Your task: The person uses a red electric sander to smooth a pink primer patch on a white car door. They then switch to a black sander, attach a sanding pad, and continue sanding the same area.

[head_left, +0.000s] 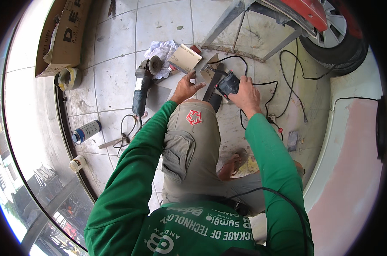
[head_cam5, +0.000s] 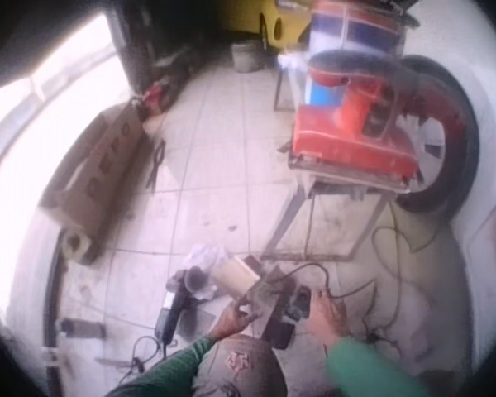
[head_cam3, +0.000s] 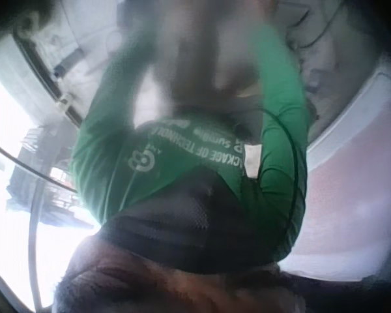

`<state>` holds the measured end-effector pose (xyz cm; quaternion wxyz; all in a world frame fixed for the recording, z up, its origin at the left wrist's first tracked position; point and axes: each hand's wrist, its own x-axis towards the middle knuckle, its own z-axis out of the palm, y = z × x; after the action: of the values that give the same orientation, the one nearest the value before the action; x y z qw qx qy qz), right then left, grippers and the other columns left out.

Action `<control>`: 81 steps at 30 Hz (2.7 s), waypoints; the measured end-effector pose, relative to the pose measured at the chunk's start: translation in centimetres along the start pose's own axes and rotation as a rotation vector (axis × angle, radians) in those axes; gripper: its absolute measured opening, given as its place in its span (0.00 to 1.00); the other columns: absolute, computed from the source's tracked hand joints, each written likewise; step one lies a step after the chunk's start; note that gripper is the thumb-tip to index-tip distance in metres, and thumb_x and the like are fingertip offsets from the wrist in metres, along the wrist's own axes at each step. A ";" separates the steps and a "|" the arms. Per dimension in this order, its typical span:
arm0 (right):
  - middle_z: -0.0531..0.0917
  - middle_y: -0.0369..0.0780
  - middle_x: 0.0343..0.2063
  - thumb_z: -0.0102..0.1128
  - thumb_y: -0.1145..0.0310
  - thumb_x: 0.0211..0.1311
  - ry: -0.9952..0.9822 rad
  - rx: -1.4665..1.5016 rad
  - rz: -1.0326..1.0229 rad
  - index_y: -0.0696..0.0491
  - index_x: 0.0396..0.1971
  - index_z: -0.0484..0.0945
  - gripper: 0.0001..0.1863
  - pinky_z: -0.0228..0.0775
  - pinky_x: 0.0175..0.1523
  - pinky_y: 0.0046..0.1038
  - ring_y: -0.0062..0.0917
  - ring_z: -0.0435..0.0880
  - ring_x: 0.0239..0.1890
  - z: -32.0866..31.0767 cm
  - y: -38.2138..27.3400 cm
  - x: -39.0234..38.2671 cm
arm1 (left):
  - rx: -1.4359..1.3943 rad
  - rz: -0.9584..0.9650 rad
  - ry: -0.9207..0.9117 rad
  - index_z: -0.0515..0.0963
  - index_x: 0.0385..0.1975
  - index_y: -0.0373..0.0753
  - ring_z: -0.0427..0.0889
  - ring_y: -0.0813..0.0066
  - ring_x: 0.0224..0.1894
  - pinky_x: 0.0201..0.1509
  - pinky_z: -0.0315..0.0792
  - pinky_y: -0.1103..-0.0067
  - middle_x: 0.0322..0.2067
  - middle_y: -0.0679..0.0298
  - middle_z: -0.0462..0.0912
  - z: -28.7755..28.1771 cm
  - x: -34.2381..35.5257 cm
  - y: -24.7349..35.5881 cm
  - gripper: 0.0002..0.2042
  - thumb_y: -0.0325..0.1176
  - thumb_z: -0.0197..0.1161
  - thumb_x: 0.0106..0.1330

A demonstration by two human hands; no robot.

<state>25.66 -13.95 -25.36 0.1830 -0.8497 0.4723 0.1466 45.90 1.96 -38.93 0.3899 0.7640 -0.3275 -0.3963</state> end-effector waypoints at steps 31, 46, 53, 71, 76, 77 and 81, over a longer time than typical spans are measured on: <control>0.82 0.54 0.48 0.86 0.51 0.41 0.231 0.554 0.370 0.65 0.48 0.77 0.41 0.75 0.59 0.44 0.50 0.83 0.52 6.3 7.6 -8.4 | 0.296 0.423 -0.168 0.79 0.58 0.36 0.88 0.55 0.47 0.53 0.82 0.65 0.46 0.51 0.88 2.6 3.2 5.2 0.31 0.47 0.80 0.58; 0.81 0.49 0.51 0.80 0.68 0.51 0.279 1.219 0.315 0.62 0.57 0.71 0.36 0.79 0.55 0.34 0.30 0.84 0.52 -4.2 9.0 -20.1 | -0.525 -0.182 -0.586 0.77 0.59 0.27 0.88 0.58 0.54 0.57 0.87 0.64 0.53 0.49 0.86 -0.5 2.2 14.0 0.22 0.41 0.62 0.78; 0.78 0.44 0.53 0.77 0.70 0.53 0.542 1.311 0.014 0.64 0.65 0.67 0.40 0.75 0.59 0.29 0.27 0.81 0.54 -12.1 11.1 -24.0 | -0.692 -0.137 -0.400 0.75 0.62 0.29 0.88 0.60 0.54 0.59 0.85 0.65 0.52 0.52 0.86 -4.1 -1.3 23.6 0.26 0.45 0.66 0.76; 0.76 0.45 0.58 0.74 0.64 0.51 0.931 1.193 0.068 0.64 0.68 0.66 0.45 0.69 0.67 0.34 0.31 0.77 0.60 -13.7 16.8 -33.8 | -0.301 0.546 -0.257 0.73 0.70 0.34 0.81 0.58 0.66 0.71 0.73 0.68 0.63 0.49 0.82 6.2 -16.2 28.5 0.28 0.18 0.52 0.67; 0.76 0.42 0.57 0.70 0.71 0.51 0.894 1.283 0.158 0.62 0.68 0.65 0.42 0.67 0.67 0.32 0.29 0.77 0.59 -11.2 17.4 -34.4 | -0.064 0.688 -0.244 0.69 0.73 0.36 0.73 0.46 0.72 0.76 0.68 0.61 0.70 0.46 0.73 9.7 -19.5 28.7 0.36 0.16 0.58 0.58; 0.76 0.42 0.58 0.69 0.71 0.51 0.890 1.312 0.174 0.62 0.68 0.65 0.42 0.66 0.68 0.33 0.29 0.77 0.60 -10.6 17.7 -34.6 | 0.012 0.713 -0.251 0.68 0.73 0.36 0.72 0.46 0.73 0.77 0.67 0.61 0.71 0.46 0.72 10.4 -19.9 28.5 0.36 0.18 0.59 0.58; 0.75 0.44 0.60 0.66 0.72 0.48 0.911 1.418 0.150 0.62 0.68 0.66 0.42 0.62 0.72 0.36 0.32 0.75 0.62 -7.2 19.5 -35.6 | 0.275 0.788 -0.334 0.66 0.74 0.34 0.69 0.44 0.74 0.78 0.65 0.61 0.73 0.44 0.69 12.8 -19.8 26.4 0.39 0.21 0.64 0.55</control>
<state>-8.69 0.03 -7.31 0.4542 -0.4763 0.5353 -0.5294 20.50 0.94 -14.35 0.3475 0.5513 -0.7015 -0.2884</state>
